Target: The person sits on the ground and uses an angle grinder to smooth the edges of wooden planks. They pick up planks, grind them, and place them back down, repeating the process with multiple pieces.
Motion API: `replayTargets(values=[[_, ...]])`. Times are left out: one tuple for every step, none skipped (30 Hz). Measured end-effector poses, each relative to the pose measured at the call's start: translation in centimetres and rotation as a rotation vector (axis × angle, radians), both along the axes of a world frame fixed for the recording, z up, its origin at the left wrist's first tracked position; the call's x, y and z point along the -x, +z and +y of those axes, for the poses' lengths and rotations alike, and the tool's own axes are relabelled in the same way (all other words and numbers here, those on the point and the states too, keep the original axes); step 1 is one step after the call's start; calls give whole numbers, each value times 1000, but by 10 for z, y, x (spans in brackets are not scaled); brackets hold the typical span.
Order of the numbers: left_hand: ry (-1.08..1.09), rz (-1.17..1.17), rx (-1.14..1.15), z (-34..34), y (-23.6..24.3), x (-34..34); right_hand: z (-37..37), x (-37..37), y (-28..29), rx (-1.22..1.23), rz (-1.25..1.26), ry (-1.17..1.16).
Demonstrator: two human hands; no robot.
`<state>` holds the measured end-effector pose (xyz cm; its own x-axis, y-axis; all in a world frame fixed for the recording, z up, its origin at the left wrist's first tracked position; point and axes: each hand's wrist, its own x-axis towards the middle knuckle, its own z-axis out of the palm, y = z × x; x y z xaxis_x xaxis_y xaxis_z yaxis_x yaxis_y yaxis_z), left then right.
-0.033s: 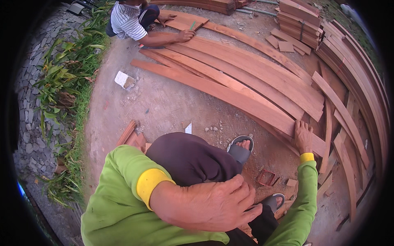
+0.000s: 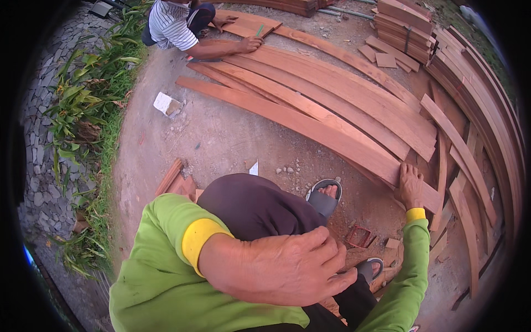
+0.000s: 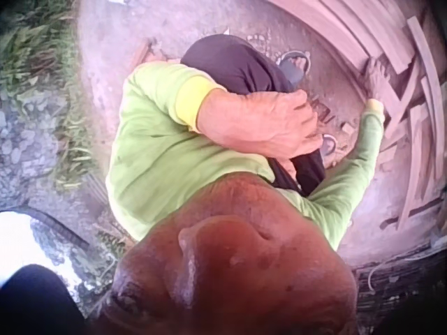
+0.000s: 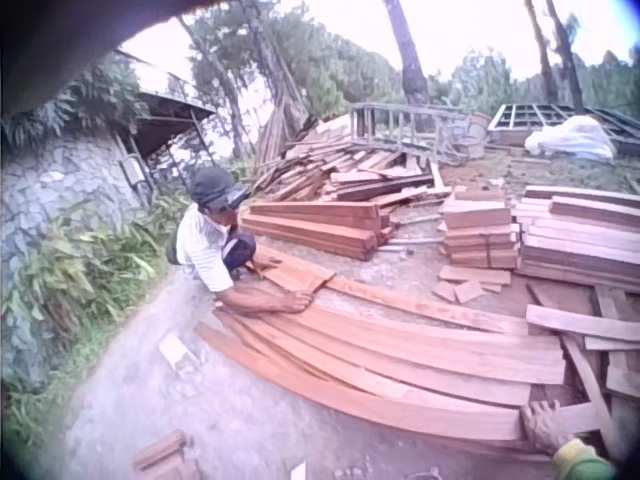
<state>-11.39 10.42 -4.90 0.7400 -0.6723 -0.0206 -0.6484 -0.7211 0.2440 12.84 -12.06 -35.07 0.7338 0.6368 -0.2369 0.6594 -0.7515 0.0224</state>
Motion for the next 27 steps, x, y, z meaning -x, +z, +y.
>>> replayTargets(values=[[14, 49, 24, 10, 4, -5, -6, 12, 10, 9, 58, -21], [0, 158, 124, 26, 11, -14, -31, 11, 4, -32, -15, -21], [37, 311, 278, 45, 9, -18, -38, 19, 25, -9, 26, -35], [125, 355, 287, 62, 13, -24, -55, 23, 39, -6, 29, -42], [240, 330, 346, 80, 10, -25, -71, 27, 49, -10, 32, -52], [329, 178, 410, 101, -10, -24, -90, 31, 60, 23, 9, -78], [455, 171, 467, 122, -26, -24, -105, 35, 67, 47, -2, -93], [639, 232, 554, 142, -44, -24, -114, 41, 75, 57, -9, -101], [825, 239, 572, 166, -75, -24, -121, 48, 82, 77, -10, -105], [854, 37, 367, 189, -123, -22, -131, 54, 93, 105, -17, -112], [869, -164, 154, 205, -166, -18, -141, 60, 101, 126, -21, -121], [828, -159, 53, 213, -201, -14, -153, 67, 108, 121, -12, -119], [786, -155, -50, 219, -229, -11, -159, 76, 123, 143, 14, -144], [739, -151, -148, 220, -246, -12, -164, 86, 141, 167, 41, -173], [735, -158, -146, 215, -257, -19, -172, 96, 158, 200, 64, -209], [732, -163, -148, 211, -266, -24, -186, 100, 167, 247, 94, -250], [730, -167, -148, 206, -273, -30, -200, 106, 175, 282, 43, -208], [681, -161, -130, 204, -279, -34, -213, 113, 183, 316, -4, -161], [635, -154, -114, 205, -283, -37, -223, 121, 191, 348, -49, -110], [595, -150, -107, 205, -283, -42, -224, 130, 198, 360, 4, -185], [551, -140, -90, 202, -284, -47, -233, 135, 199, 376, 35, -251], [512, -129, -75, 198, -284, -50, -244, 140, 199, 391, 66, -314], [473, -115, -61, 193, -285, -51, -256, 147, 198, 406, 100, -375], [450, -119, -62, 189, -287, -49, -267, 154, 191, 416, 66, -373], [430, -122, -63, 183, -293, -46, -283, 161, 180, 395, 40, -348], [408, -128, -57, 176, -298, -45, -300, 168, 170, 381, 10, -326], [407, -170, -7, 166, -301, -42, -309, 174, 165, 369, -19, -303]])
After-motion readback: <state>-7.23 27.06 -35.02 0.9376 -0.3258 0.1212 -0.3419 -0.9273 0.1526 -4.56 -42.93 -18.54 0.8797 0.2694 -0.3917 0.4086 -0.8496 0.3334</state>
